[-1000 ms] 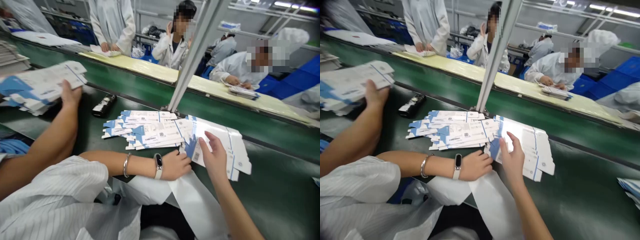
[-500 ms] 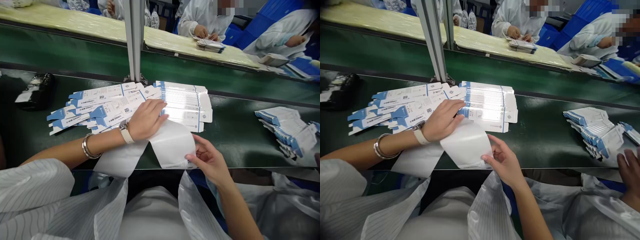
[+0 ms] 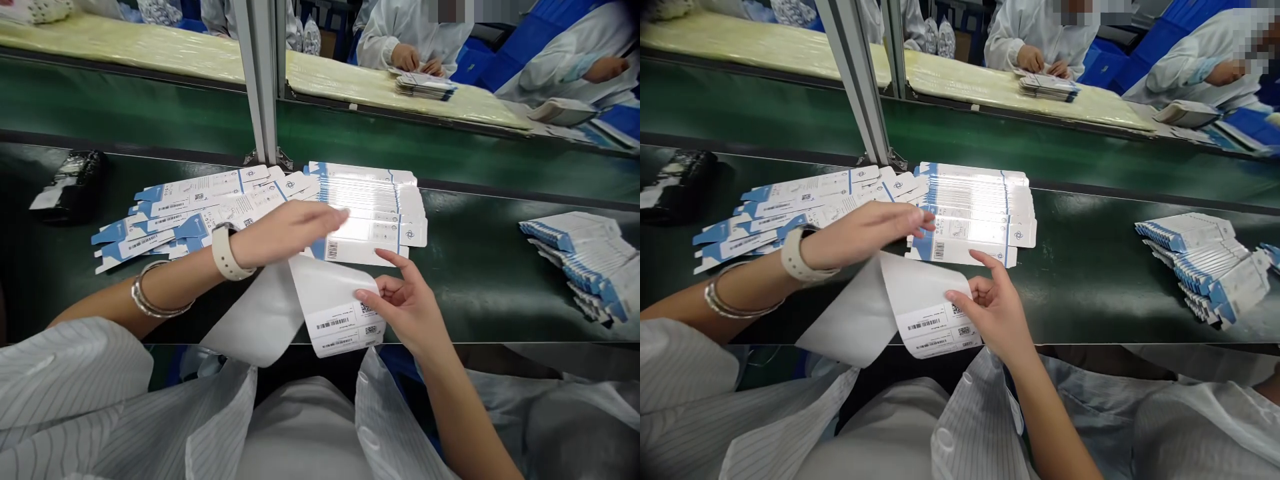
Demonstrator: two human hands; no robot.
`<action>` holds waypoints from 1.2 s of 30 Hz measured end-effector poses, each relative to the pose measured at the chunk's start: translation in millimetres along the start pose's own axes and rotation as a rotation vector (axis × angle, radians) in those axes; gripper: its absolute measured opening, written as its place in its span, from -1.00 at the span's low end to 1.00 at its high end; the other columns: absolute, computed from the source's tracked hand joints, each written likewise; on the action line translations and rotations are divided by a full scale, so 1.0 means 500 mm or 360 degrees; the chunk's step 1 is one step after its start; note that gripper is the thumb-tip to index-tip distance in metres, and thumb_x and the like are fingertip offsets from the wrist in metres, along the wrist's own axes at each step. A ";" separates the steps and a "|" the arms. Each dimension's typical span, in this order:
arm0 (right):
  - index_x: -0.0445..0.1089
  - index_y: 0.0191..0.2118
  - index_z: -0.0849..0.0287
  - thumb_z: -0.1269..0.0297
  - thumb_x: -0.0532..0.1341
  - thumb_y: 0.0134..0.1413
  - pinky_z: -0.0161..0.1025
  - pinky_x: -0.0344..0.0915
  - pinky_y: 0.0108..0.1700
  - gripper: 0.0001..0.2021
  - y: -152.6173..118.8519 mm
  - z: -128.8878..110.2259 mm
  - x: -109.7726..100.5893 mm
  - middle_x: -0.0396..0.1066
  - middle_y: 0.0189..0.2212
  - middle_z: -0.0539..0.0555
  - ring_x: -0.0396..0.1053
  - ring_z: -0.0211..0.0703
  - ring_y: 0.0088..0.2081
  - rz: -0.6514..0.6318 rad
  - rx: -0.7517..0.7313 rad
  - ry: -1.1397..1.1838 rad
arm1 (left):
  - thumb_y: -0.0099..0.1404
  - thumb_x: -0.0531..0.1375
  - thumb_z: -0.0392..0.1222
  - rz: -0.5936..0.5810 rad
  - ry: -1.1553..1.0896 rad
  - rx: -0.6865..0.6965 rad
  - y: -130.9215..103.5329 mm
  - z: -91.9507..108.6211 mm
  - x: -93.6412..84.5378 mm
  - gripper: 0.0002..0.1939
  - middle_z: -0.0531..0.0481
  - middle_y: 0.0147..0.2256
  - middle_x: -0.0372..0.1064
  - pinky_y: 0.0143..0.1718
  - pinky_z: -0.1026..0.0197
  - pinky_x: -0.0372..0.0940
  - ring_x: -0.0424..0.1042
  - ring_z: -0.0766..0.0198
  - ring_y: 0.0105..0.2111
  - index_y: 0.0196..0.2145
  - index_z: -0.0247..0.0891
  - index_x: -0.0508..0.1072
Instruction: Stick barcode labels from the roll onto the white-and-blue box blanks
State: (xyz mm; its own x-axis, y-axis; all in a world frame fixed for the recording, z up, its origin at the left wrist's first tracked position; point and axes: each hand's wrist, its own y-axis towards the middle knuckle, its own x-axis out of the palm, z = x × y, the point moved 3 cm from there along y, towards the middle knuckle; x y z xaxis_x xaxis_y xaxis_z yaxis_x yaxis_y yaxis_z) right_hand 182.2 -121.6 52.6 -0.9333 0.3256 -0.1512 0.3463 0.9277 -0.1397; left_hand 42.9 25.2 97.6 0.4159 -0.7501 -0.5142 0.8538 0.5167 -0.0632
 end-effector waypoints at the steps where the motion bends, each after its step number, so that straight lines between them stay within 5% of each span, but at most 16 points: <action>1: 0.11 0.12 0.07 0.20 0.33 -0.11 -0.32 0.28 -0.53 -0.36 -0.001 -0.003 0.004 0.26 -0.62 -0.16 0.27 -0.30 -0.57 -0.0007 -0.0034 0.0004 | 0.28 -0.01 0.16 -0.0024 0.0175 0.0047 -0.006 0.007 0.005 -0.50 -0.09 -0.10 0.40 -0.18 0.15 0.29 0.40 0.15 -0.13 -0.06 -0.29 0.36; 3: 0.09 0.14 0.05 0.23 0.31 -0.08 -0.30 0.31 -0.50 -0.36 -0.003 -0.010 0.012 0.29 -0.60 -0.14 0.29 -0.29 -0.55 -0.0005 -0.0164 -0.0002 | 0.26 0.05 0.11 -0.0259 0.0360 0.0096 -0.016 0.012 0.029 -0.57 -0.07 -0.16 0.40 -0.25 0.20 0.27 0.39 0.17 -0.18 -0.11 -0.28 0.38; 6: 0.10 0.16 0.01 0.29 0.32 -0.07 -0.26 0.36 -0.43 -0.35 -0.009 -0.015 0.014 0.35 -0.53 -0.10 0.32 -0.27 -0.49 0.0058 -0.0414 -0.0133 | 0.32 0.00 -0.01 -0.0661 0.0052 0.0134 -0.014 0.000 0.065 -0.67 0.01 -0.41 0.34 -0.45 0.35 0.17 0.30 0.37 -0.43 -0.31 -0.33 0.38; 9: 0.22 0.09 -0.04 0.33 0.35 -0.12 -0.26 0.36 -0.38 -0.41 -0.013 -0.011 0.006 0.37 -0.43 -0.06 0.34 -0.26 -0.41 0.0085 -0.0652 -0.0419 | 0.32 0.03 -0.06 -0.0791 -0.0428 0.0083 0.000 -0.022 0.073 -0.70 0.09 -0.52 0.21 -0.53 0.40 0.10 0.19 0.46 -0.53 -0.42 -0.35 0.33; 13: 0.37 -0.04 -0.05 0.37 0.34 -0.10 -0.31 0.31 -0.41 -0.56 -0.020 -0.008 -0.006 0.35 -0.45 -0.07 0.32 -0.30 -0.43 0.0098 -0.0913 -0.0767 | 0.31 0.05 -0.06 -0.0907 -0.0932 -0.0177 0.003 -0.047 0.083 -0.71 0.07 -0.52 0.30 -0.49 0.35 0.18 0.28 0.43 -0.54 -0.42 -0.34 0.33; 17: 0.32 0.04 -0.05 0.37 0.33 -0.09 -0.29 0.32 -0.42 -0.50 -0.024 -0.002 -0.007 0.35 -0.47 -0.06 0.32 -0.28 -0.45 0.0140 -0.0937 -0.0777 | 0.34 0.02 -0.05 -0.0917 -0.1230 -0.0438 -0.007 -0.060 0.104 -0.71 0.01 -0.44 0.42 -0.44 0.30 0.26 0.37 0.39 -0.50 -0.34 -0.32 0.40; 20: 0.28 0.07 -0.06 0.39 0.29 -0.04 -0.27 0.33 -0.44 -0.49 -0.025 0.004 -0.002 0.33 -0.48 -0.05 0.32 -0.26 -0.44 0.0089 -0.0872 -0.0627 | 0.32 0.02 0.03 -0.0985 -0.1137 -0.0512 -0.010 -0.067 0.116 -0.64 0.00 -0.45 0.43 -0.45 0.31 0.27 0.38 0.38 -0.50 -0.32 -0.31 0.45; 31: 0.43 -0.19 -0.02 0.48 0.30 -0.08 -0.27 0.30 -0.46 -0.70 -0.023 -0.007 0.013 0.36 -0.44 -0.03 0.33 -0.24 -0.42 0.0186 -0.0937 -0.0774 | 0.33 0.03 -0.03 -0.0985 -0.1120 -0.0407 -0.008 -0.073 0.117 -0.68 -0.02 -0.39 0.43 -0.49 0.35 0.23 0.34 0.41 -0.50 -0.29 -0.29 0.47; 36: 0.47 -0.33 -0.04 0.46 0.31 -0.11 -0.04 0.35 -0.20 -0.78 -0.069 -0.015 -0.017 0.33 -0.15 0.07 0.35 -0.03 -0.15 0.0436 -0.1001 -0.0746 | 0.30 0.02 0.09 -0.0872 -0.0966 -0.0251 -0.009 -0.079 0.114 -0.59 0.06 -0.52 0.28 -0.51 0.32 0.16 0.23 0.41 -0.55 -0.47 -0.31 0.34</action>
State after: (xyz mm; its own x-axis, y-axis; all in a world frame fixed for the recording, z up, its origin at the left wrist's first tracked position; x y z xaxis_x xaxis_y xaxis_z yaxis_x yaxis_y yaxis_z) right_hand 177.7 -155.0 66.1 -0.6393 0.5742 -0.5116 0.3085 0.8008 0.5133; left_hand 50.6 -3.4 35.0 0.0894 -0.9811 0.1716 0.9493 0.0318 -0.3127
